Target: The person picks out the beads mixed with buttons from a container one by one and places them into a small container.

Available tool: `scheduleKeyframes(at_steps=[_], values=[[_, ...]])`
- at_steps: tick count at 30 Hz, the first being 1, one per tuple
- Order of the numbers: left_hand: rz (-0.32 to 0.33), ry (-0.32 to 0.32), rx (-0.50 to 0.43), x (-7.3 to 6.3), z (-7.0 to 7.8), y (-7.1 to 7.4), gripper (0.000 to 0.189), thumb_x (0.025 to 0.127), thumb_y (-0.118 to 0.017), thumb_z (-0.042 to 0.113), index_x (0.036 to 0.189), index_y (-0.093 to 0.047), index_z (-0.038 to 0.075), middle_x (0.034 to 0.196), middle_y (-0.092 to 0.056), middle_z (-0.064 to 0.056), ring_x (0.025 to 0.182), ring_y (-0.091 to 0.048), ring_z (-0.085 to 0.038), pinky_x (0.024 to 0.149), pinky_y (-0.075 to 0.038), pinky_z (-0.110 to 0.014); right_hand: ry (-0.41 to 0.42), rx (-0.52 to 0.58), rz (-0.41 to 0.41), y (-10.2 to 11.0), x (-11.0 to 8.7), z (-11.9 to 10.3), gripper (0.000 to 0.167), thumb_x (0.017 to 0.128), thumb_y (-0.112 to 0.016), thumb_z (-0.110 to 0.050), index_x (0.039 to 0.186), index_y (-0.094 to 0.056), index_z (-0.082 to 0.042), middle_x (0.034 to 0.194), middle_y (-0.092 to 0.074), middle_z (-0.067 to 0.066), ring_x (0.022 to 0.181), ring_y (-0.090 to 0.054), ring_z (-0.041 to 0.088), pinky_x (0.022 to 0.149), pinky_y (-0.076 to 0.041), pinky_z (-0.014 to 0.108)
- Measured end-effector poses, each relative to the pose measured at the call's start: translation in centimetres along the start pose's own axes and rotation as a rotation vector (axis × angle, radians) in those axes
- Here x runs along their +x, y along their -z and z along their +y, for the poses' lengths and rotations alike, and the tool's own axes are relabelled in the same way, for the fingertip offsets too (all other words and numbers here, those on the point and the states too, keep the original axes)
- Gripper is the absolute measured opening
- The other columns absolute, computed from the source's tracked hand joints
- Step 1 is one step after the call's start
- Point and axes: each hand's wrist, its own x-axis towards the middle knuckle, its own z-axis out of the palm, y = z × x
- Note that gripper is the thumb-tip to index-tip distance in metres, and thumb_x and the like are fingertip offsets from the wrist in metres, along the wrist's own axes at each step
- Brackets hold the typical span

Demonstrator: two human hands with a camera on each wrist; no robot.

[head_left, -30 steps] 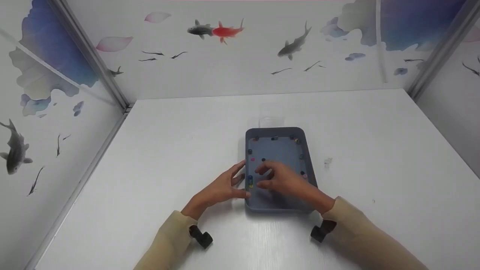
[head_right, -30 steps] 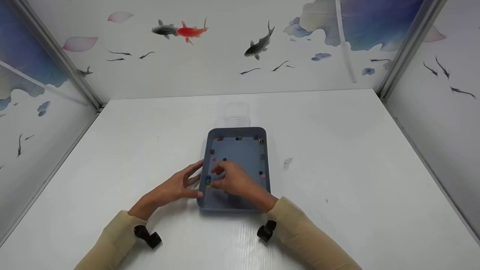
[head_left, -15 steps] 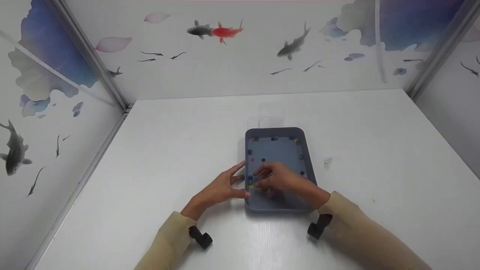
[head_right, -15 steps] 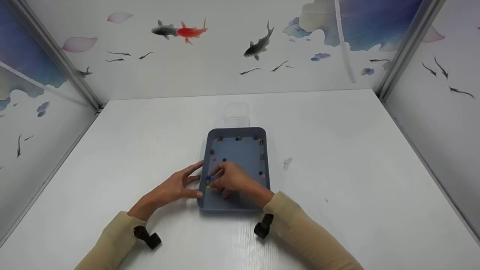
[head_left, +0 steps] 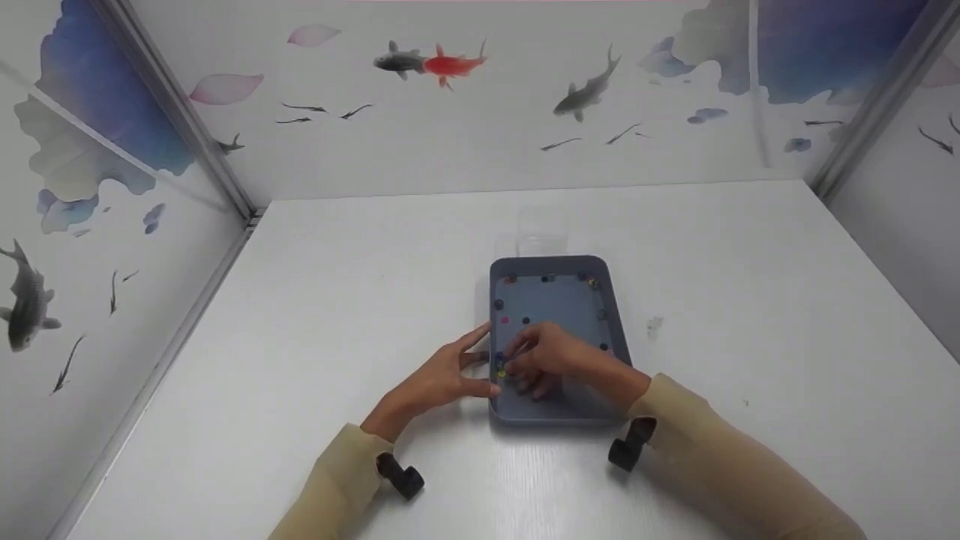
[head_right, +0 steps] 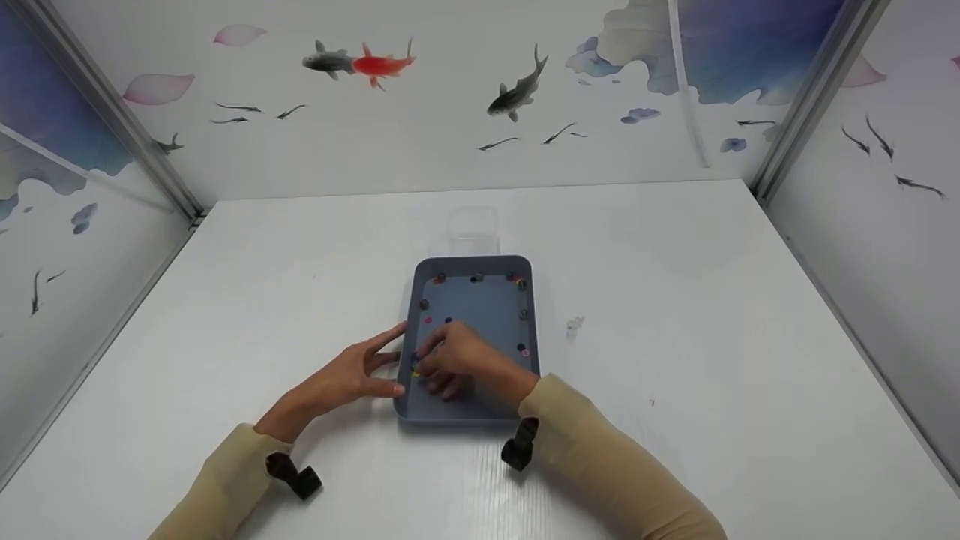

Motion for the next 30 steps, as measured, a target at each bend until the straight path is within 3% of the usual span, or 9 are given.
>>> scheduleKeyframes(at_steps=[16, 30], values=[[-0.003, 0.008, -0.011, -0.1, -0.1, 0.0, 0.099, 0.084, -0.081, 0.018, 0.162, -0.018, 0.024, 0.169, -0.017, -0.001, 0.151, -0.033, -0.033, 0.123, -0.029, -0.053, -0.076, -0.069, 0.047, -0.7, 0.5, -1.0, 0.014, 0.092, -0.070, -0.010, 0.104, -0.071, -0.004, 0.080, -0.073, 0.013, 0.060, -0.071, 0.018, 0.057, -0.062, 0.035], [-0.005, 0.001, 0.003, -0.1, 0.0, 0.0, 0.098, 0.085, -0.080, 0.019, 0.162, -0.018, 0.025, 0.169, -0.018, -0.002, 0.151, -0.034, -0.032, 0.122, -0.031, -0.052, -0.050, -0.129, 0.092, -1.3, 1.0, -0.7, 0.015, 0.090, -0.071, -0.009, 0.103, -0.071, -0.002, 0.078, -0.073, 0.011, 0.054, -0.068, 0.016, 0.052, -0.060, 0.032]])
